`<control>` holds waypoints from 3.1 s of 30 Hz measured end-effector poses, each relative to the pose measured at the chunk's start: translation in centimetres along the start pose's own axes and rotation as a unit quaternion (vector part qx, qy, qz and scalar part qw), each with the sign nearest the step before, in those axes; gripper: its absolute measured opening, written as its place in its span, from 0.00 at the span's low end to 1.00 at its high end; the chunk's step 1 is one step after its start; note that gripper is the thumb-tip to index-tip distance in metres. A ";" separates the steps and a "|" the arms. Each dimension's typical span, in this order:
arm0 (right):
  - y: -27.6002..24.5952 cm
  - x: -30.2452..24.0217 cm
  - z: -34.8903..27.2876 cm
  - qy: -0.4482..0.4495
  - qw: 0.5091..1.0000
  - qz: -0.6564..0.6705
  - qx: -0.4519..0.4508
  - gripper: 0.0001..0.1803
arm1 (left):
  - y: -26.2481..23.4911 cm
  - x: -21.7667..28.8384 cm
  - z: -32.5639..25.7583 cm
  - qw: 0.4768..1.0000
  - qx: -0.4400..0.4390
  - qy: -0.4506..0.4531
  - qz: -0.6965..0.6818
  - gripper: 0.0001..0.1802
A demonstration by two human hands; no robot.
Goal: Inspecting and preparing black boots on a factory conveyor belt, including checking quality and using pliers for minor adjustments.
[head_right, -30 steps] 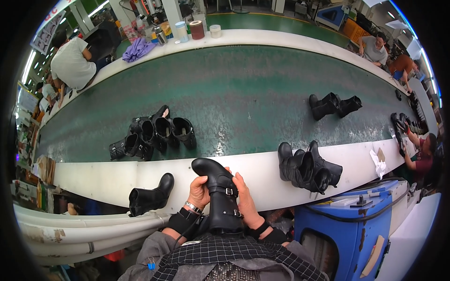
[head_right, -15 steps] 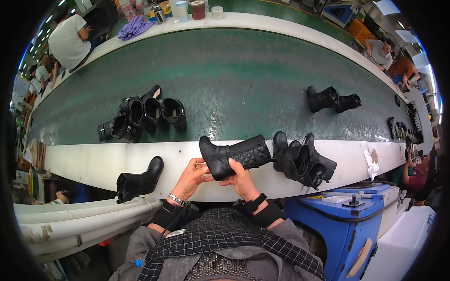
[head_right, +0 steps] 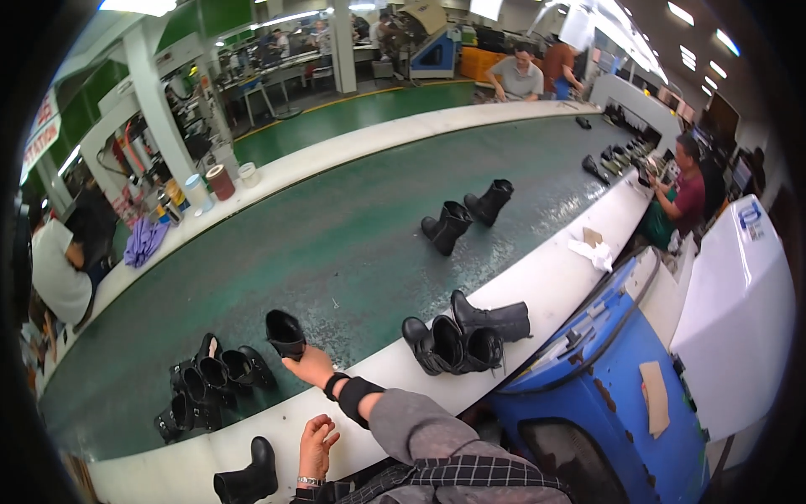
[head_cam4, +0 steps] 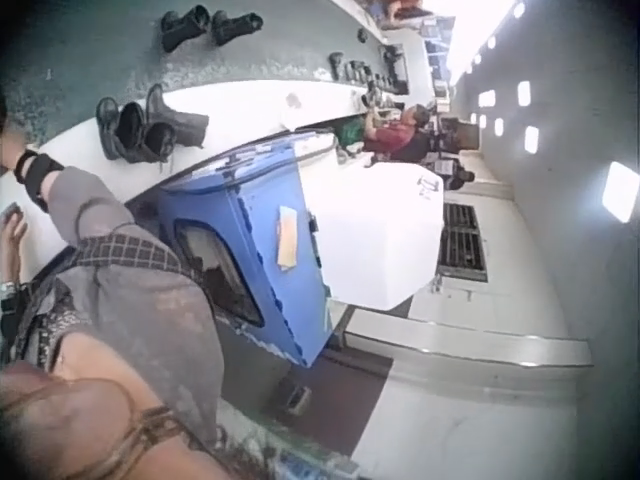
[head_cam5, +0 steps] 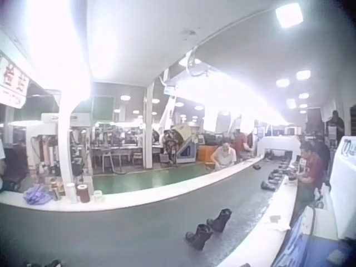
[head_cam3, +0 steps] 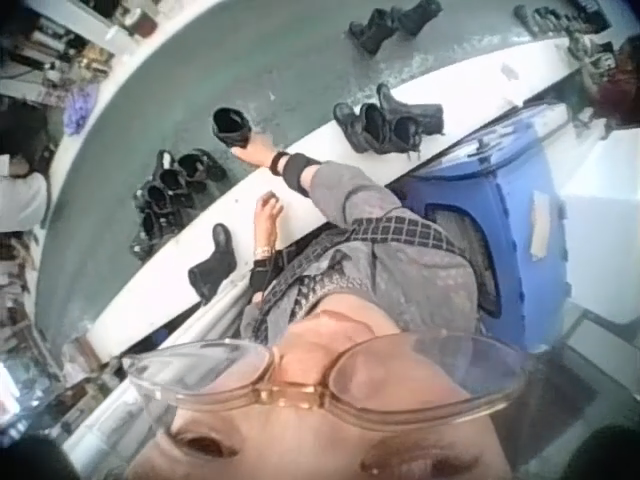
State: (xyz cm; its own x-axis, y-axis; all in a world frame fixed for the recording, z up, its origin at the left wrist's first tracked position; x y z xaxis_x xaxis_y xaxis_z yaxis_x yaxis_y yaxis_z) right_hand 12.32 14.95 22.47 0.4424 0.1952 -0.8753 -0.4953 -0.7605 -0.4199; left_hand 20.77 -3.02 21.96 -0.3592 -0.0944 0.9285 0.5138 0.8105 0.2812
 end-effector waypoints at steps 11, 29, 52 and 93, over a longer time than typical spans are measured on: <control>-0.3 5.6 -3.6 -0.058 0.979 -0.186 0.052 0.28 | -7.5 5.0 -5.7 0.886 0.099 0.168 0.421 0.17; -9.2 15.2 -17.2 -0.059 0.978 -0.178 0.094 0.30 | -9.3 10.7 -11.0 0.468 0.309 0.194 0.805 0.39; -9.6 14.0 -17.3 -0.071 0.970 -0.207 0.106 0.28 | -5.7 14.7 -11.1 0.671 0.202 0.067 0.711 0.22; -10.9 6.8 -22.5 0.115 0.839 0.519 -0.118 0.17 | 0.1 5.7 -3.4 0.995 -0.083 -0.044 -0.038 0.40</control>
State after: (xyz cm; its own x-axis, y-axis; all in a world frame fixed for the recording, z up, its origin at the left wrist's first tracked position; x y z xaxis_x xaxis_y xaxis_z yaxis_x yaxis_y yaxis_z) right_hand 37.53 10.63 26.49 0.0099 -0.7515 -0.6597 -0.5530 -0.5538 0.6225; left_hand 21.42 -5.41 28.07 -0.4645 -0.0943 0.8805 0.6020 0.6956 0.3921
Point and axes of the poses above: each hand's wrist, its own z-axis towards the middle knuckle, its own y-axis out of the palm, x = y × z, the point moved 2 cm from there along z, towards the middle knuckle, and after that the axes turned 14 degrees about y, right-handed, at the moved point
